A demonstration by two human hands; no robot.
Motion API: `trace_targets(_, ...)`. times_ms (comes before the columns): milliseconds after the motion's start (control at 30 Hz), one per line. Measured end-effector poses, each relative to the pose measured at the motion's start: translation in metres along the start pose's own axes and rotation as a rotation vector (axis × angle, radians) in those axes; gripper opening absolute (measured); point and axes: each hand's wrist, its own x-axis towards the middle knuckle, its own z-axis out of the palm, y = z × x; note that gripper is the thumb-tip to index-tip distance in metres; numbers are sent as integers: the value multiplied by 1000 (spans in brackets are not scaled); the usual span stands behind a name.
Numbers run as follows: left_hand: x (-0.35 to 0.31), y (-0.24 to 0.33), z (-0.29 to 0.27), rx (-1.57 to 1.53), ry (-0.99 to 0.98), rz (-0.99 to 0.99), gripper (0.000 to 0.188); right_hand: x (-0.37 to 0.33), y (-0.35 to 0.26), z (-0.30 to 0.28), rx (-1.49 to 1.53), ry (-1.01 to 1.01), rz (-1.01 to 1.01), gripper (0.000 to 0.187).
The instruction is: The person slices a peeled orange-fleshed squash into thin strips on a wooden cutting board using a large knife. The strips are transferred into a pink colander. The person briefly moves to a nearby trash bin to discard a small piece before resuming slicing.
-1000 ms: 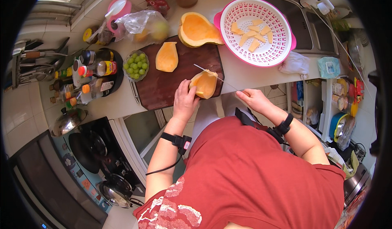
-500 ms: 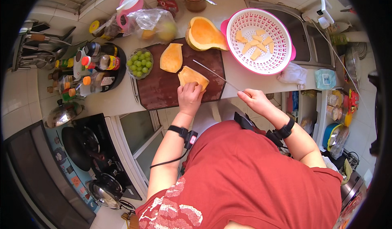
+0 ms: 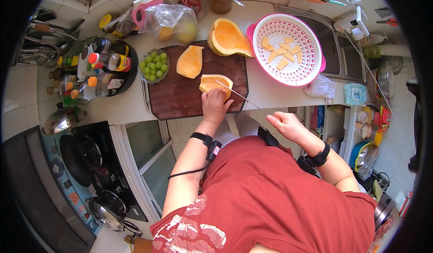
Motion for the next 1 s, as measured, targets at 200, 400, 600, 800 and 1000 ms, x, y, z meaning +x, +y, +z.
trace_targets(200, -11, -12, -5, 1, -33, 74, 26, -8, -16, -2, -135, 31, -22, 52)
trace_targets(400, -13, -10, -3, 25, 23, 120, 20, -8, -20, -1, -221, 62, -32, 51)
trace_targets(600, -11, -12, -2, 19, 1, 146, 18, -7, -21, 3, -226, 45, 7, 51)
trace_targets(800, -10, -12, 0, -2, 7, 148, 18, -5, -17, 6, -174, 98, -32, 49)
trace_targets(1000, -6, -7, -1, 6, 21, 157, 14, -6, -9, 6, -203, 129, -77, 46)
